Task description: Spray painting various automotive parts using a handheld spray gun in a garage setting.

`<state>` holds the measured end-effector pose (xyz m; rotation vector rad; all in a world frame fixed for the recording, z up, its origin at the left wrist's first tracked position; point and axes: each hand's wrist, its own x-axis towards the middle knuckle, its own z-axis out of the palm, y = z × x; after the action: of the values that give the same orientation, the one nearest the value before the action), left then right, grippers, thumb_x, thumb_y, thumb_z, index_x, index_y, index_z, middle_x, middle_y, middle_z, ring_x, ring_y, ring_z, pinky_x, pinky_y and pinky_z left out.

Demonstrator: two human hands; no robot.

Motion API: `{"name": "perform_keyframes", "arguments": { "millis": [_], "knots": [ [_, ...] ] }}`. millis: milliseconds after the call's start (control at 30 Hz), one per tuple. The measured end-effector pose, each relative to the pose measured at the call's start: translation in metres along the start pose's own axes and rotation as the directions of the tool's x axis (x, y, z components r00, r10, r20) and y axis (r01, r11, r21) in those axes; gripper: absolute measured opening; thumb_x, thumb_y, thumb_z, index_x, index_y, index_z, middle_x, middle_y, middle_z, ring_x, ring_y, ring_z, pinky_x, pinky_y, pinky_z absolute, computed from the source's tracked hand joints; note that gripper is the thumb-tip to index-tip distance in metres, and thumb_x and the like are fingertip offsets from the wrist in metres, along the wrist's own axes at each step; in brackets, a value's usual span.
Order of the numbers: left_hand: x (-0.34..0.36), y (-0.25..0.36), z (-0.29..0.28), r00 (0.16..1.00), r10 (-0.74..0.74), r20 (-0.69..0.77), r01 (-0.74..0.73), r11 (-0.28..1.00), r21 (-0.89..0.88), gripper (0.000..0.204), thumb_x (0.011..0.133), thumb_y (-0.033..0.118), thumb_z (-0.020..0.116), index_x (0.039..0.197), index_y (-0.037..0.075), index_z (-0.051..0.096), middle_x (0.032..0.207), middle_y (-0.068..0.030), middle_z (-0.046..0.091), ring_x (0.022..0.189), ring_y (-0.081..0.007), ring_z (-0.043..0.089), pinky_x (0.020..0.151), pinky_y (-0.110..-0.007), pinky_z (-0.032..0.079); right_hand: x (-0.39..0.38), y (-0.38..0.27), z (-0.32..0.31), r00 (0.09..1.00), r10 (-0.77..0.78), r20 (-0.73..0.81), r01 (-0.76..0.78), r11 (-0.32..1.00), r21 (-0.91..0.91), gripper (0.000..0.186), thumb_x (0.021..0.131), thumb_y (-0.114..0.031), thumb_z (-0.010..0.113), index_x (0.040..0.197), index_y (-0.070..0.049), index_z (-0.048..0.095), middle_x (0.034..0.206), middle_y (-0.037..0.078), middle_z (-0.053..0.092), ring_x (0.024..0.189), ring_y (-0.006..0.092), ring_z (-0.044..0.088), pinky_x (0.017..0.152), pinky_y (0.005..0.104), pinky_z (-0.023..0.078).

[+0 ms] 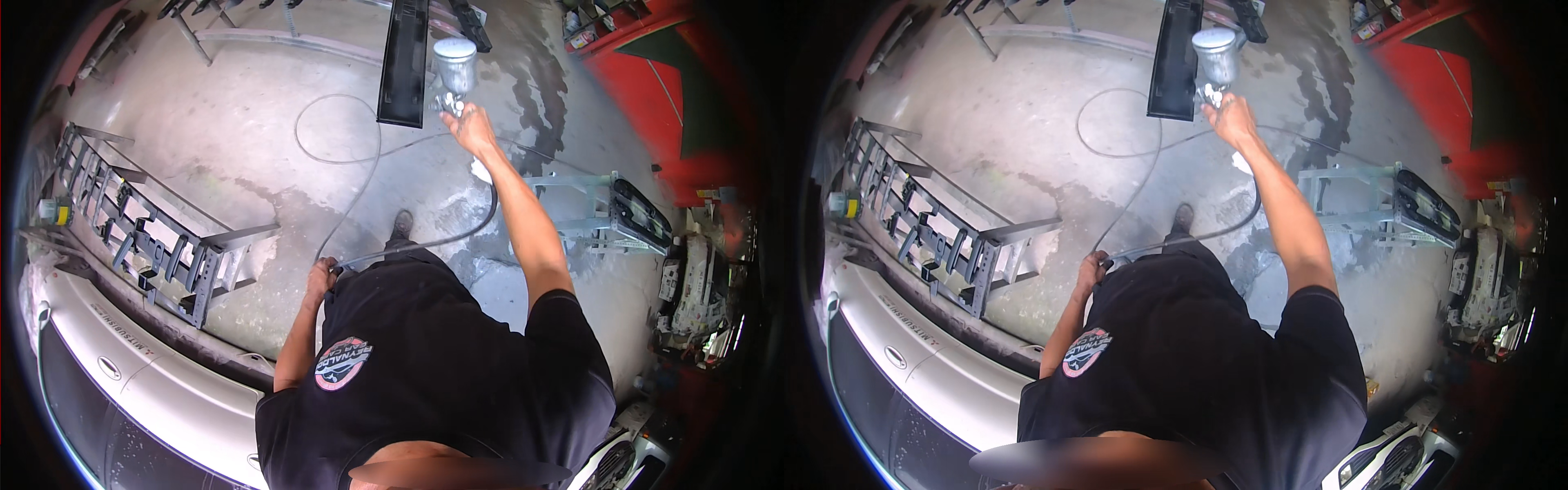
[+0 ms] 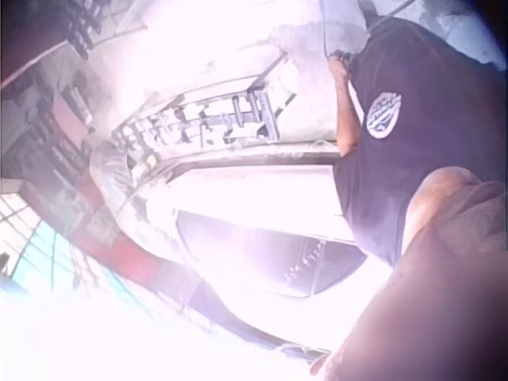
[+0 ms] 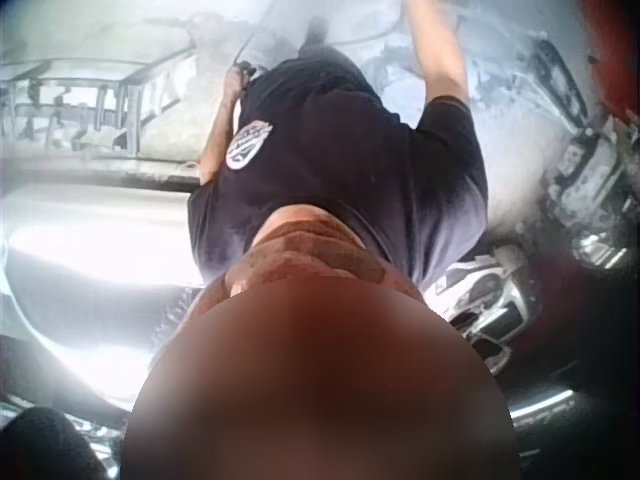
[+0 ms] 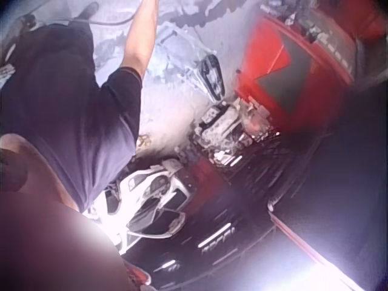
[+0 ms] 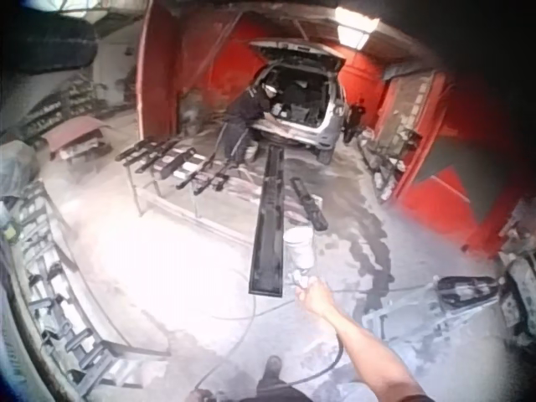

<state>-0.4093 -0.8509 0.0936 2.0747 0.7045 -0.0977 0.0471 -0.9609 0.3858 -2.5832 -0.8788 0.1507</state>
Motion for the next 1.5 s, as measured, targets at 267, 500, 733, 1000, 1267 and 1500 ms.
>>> {"name": "perform_keyframes", "arguments": {
  "millis": [267, 500, 733, 1000, 1267, 1500],
  "knots": [
    [0.047, 0.097, 0.031, 0.964, -0.267, 0.012, 0.267, 0.954, -0.135, 0.022, 0.089, 0.023, 0.072, 0.098, 0.004, 0.071, 0.087, -0.0226, 0.071, 0.088, -0.0415, 0.070, 0.078, -0.047, 0.053, 0.154, 0.038, -0.022, 0.939, -0.103, -0.328, 0.118, 0.993, 0.027, 0.037, 0.092, -0.032, 0.070, 0.112, -0.001, 0.072, 0.088, 0.030, 0.071, 0.088, 0.0489, 0.069, 0.078, 0.0523, 0.055],
    [0.099, 0.127, 0.078, 0.980, -0.191, 0.062, 0.198, 0.972, -0.124, 0.019, 0.088, 0.021, 0.071, 0.096, 0.004, 0.071, 0.087, -0.0232, 0.071, 0.088, -0.0402, 0.071, 0.077, -0.047, 0.054, 0.122, 0.100, -0.062, 0.983, -0.155, 0.097, 0.141, 0.980, 0.139, 0.040, 0.092, -0.033, 0.070, 0.120, -0.004, 0.071, 0.092, 0.030, 0.071, 0.091, 0.0479, 0.069, 0.080, 0.0494, 0.054],
    [0.162, 0.143, 0.099, 0.959, -0.194, 0.206, 0.158, 0.971, 0.179, 0.019, 0.085, 0.020, 0.065, 0.095, 0.007, 0.074, 0.094, -0.0228, 0.073, 0.093, -0.0404, 0.071, 0.081, -0.049, 0.055, 0.073, 0.164, -0.081, 0.959, -0.042, 0.281, -0.038, 0.961, 0.274, 0.062, 0.089, -0.044, 0.074, 0.127, 0.004, 0.067, 0.097, 0.026, 0.074, 0.087, 0.0367, 0.074, 0.085, 0.0429, 0.056],
    [0.205, 0.163, 0.093, 0.911, -0.167, 0.378, 0.091, 0.974, 0.209, 0.034, 0.092, 0.033, 0.062, 0.107, 0.005, 0.074, 0.107, -0.0236, 0.073, 0.105, -0.0395, 0.070, 0.091, -0.046, 0.055, 0.044, 0.191, -0.087, 0.932, 0.091, 0.352, -0.264, 0.836, 0.481, 0.051, 0.091, -0.039, 0.073, 0.112, 0.008, 0.069, 0.075, 0.021, 0.068, 0.066, 0.0284, 0.067, 0.071, 0.0415, 0.054],
    [0.245, 0.156, 0.083, 0.912, 0.008, 0.410, -0.019, 1.000, 0.024, 0.032, 0.096, 0.025, 0.061, 0.110, -0.001, 0.072, 0.111, -0.0249, 0.072, 0.104, -0.0363, 0.071, 0.091, -0.043, 0.055, 0.019, 0.165, -0.073, 0.914, 0.193, 0.356, -0.369, 0.758, 0.537, 0.050, 0.092, -0.039, 0.073, 0.115, 0.005, 0.069, 0.072, 0.017, 0.067, 0.057, 0.0220, 0.064, 0.065, 0.0387, 0.053],
    [0.241, 0.224, 0.004, 0.903, 0.008, 0.429, 0.288, 0.728, -0.622, 0.018, 0.099, 0.013, 0.061, 0.110, 0.000, 0.068, 0.100, -0.0122, 0.074, 0.091, -0.0224, 0.073, 0.081, -0.035, 0.058, -0.006, 0.122, -0.045, 0.914, 0.132, 0.382, -0.317, 0.821, 0.475, 0.048, 0.092, -0.039, 0.072, 0.113, 0.005, 0.070, 0.068, 0.015, 0.065, 0.058, 0.0231, 0.064, 0.065, 0.0398, 0.052]
  ]
}}
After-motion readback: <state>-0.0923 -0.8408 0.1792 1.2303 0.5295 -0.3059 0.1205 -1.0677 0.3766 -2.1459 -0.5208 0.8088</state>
